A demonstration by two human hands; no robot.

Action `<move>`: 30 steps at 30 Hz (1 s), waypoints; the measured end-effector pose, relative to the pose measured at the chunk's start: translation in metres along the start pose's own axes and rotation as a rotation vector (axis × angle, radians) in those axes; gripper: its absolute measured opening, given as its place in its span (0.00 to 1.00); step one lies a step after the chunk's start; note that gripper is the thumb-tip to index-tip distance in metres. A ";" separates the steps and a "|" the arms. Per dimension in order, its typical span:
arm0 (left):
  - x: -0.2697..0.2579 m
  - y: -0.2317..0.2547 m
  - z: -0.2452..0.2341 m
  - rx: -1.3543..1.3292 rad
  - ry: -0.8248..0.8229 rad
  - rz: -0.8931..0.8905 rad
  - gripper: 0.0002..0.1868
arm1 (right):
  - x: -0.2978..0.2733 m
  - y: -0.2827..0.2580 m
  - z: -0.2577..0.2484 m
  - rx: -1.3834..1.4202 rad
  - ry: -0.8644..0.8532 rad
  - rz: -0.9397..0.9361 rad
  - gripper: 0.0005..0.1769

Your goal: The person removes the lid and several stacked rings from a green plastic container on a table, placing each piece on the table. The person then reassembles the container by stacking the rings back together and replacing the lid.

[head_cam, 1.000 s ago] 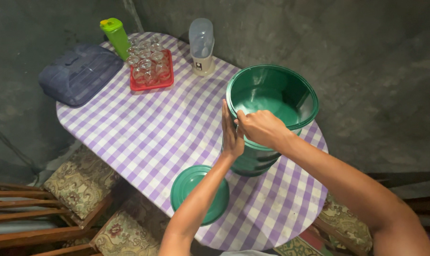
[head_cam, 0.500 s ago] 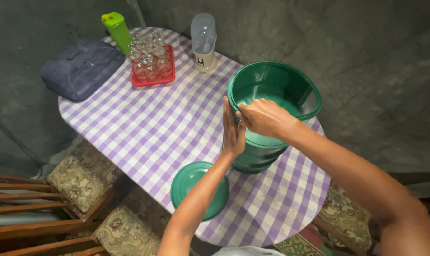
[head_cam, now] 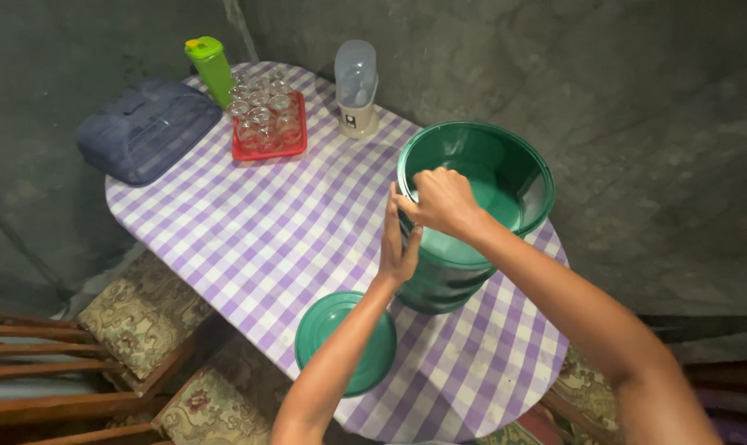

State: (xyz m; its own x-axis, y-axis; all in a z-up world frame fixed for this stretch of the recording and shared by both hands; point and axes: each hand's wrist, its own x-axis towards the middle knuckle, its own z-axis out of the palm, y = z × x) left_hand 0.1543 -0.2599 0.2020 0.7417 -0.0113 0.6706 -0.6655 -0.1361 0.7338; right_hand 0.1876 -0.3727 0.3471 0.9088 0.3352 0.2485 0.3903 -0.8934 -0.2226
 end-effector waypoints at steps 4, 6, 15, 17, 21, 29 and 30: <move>-0.006 -0.006 -0.009 -0.015 0.016 -0.053 0.39 | 0.020 0.003 0.018 0.171 0.060 -0.030 0.18; -0.011 -0.011 -0.017 0.023 0.050 -0.077 0.36 | 0.019 0.007 0.026 0.157 0.044 -0.031 0.19; 0.024 -0.032 -0.047 0.068 0.158 -0.170 0.31 | -0.024 0.012 -0.009 0.097 -0.134 -0.117 0.10; 0.034 -0.033 -0.042 0.083 0.157 -0.212 0.32 | -0.036 0.013 -0.020 0.097 -0.164 -0.109 0.11; 0.040 -0.029 -0.032 0.080 0.089 -0.217 0.34 | -0.048 0.020 -0.038 0.150 -0.221 -0.122 0.21; 0.022 -0.013 -0.023 0.058 0.135 -0.073 0.36 | -0.050 0.045 -0.048 0.262 -0.383 -0.173 0.23; 0.021 -0.011 -0.024 0.057 0.120 -0.061 0.37 | -0.048 0.043 -0.048 0.249 -0.359 -0.206 0.23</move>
State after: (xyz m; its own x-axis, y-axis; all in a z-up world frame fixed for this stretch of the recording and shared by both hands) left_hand 0.1753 -0.2353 0.2106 0.7629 0.1170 0.6358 -0.6115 -0.1887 0.7684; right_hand 0.1536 -0.4414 0.3703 0.7850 0.6192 -0.0203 0.5512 -0.7131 -0.4332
